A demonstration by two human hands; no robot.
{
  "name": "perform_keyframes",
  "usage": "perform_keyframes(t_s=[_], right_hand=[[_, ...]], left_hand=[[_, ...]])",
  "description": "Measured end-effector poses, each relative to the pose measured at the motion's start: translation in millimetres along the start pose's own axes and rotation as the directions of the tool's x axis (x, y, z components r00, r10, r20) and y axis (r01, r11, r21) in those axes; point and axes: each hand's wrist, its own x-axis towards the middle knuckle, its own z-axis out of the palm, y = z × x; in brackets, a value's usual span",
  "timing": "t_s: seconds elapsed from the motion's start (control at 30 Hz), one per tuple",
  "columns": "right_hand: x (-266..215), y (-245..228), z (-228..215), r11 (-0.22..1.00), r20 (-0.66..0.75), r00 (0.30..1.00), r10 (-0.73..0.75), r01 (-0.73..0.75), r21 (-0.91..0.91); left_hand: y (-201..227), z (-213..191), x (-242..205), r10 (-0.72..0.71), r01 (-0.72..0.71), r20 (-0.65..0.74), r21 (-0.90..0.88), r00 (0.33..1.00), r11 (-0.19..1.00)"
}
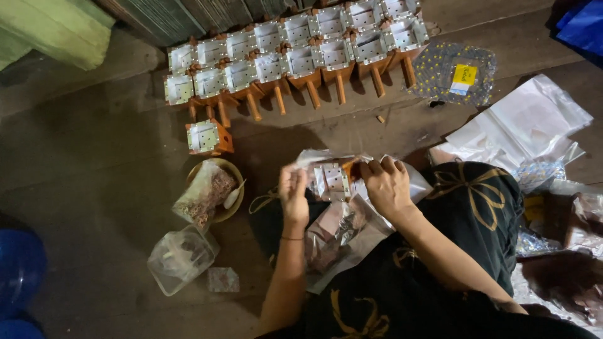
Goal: The person sits on the floor and repeatedly picks up small wooden lanterns, places them into clear plastic bags, and ties the bags shut. The person handles the lanterns one at a time and places the packaged items aside.
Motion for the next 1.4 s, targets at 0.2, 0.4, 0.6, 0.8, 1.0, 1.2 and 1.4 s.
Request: perform_keyframes(t_s=[0.2,0.4,0.6,0.8,1.0,1.2,1.4], right_hand=[[-2.4,2.6,-6.6,0.997,0.037,0.996,0.081,-0.081,0.002],[0.3,-16.0,14.4,0.990,0.185,0.976,0.114,-0.097,-0.098],[32.8,-41.4,78.8,0.991,0.536,0.840,0.082,-0.012,-0.133],[27.4,-20.9,84.4,0.989,0.451,0.881,0.141,-0.102,-0.110],[-0.4,10.5,95.0,0.867,0.712,0.563,0.419,-0.481,-0.130],[-9.8,54.2,94.0,0.879,0.382,0.793,0.475,-0.409,-0.244],[54.0,57.3,-33.9,0.388,0.369,0.868,0.332,-0.482,0.785]], left_hand=[[12.9,1.8,-15.1,0.165,-0.280,0.354,0.301,0.920,0.912],[-9.7,2.8,-18.2,0.168,-0.256,0.217,0.490,0.962,0.833],[27.4,38.5,-2.2,0.214,-0.294,0.234,0.397,0.948,0.869],[-9.8,13.9,6.1,0.053,-0.099,0.118,0.431,0.992,0.897],[-17.7,2.7,12.9,-0.067,0.001,0.147,0.412,0.987,0.911],[-10.7,-0.1,21.9,-0.033,-0.239,0.332,0.741,0.943,0.627],[33.6,16.4,35.5,0.145,-0.293,0.284,0.597,0.948,0.747]])
